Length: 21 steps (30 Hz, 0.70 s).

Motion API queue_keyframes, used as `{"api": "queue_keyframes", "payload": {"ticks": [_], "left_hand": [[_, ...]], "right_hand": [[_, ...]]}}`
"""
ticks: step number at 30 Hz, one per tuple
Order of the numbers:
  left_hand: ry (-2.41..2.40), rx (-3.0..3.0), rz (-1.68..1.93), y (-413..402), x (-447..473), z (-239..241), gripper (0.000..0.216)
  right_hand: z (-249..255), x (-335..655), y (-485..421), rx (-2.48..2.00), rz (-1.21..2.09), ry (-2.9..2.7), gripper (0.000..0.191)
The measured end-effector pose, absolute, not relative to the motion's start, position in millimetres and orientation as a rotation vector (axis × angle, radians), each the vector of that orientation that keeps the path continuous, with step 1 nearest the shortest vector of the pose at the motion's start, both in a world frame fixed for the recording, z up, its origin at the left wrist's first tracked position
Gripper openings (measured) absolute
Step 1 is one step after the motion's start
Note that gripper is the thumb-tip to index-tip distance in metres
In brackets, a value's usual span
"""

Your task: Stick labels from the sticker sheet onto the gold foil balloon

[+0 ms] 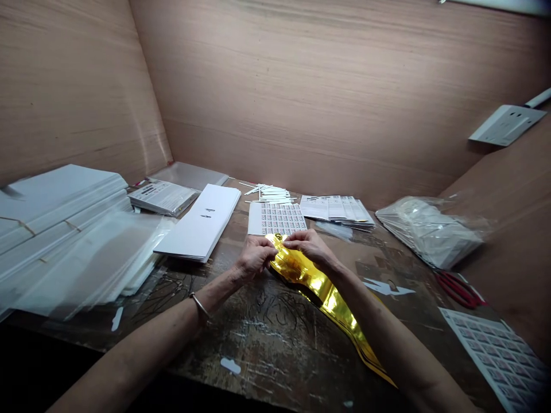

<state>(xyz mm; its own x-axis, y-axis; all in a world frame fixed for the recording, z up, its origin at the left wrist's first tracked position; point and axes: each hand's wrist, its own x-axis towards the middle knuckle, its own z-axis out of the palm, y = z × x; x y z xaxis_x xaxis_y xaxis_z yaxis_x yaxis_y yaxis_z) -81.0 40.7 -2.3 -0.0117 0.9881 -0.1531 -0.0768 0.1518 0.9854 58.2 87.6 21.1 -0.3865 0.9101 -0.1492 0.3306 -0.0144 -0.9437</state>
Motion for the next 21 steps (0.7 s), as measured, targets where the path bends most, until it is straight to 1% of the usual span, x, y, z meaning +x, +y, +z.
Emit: {"api": "queue_keyframes", "payload": {"ticks": [3, 6, 10, 13, 18, 21], "left_hand": [[1.243, 1.049, 1.103, 40, -79, -3, 0.012], [1.257, 1.051, 1.063, 40, -78, -6, 0.014], [1.383, 1.057, 1.079, 40, -85, -9, 0.028], [1.524, 1.015, 1.179, 41, -95, -9, 0.034], [1.595, 1.008, 1.128, 40, -104, -16, 0.028], [1.608, 1.047, 1.103, 40, -103, -24, 0.027]], "right_hand": [[15, 58, 90, -1.315, 1.345, -1.877, 0.017], [8, 55, 93, -1.378, 1.169, -2.035, 0.014], [5, 52, 99, -1.477, 1.035, -2.075, 0.012], [5, 51, 107, -1.566, 1.026, -2.020, 0.011], [-5, 49, 121, -1.687, 1.119, -1.967, 0.009], [-11, 45, 126, -1.745, 1.111, -1.985, 0.008]]}}
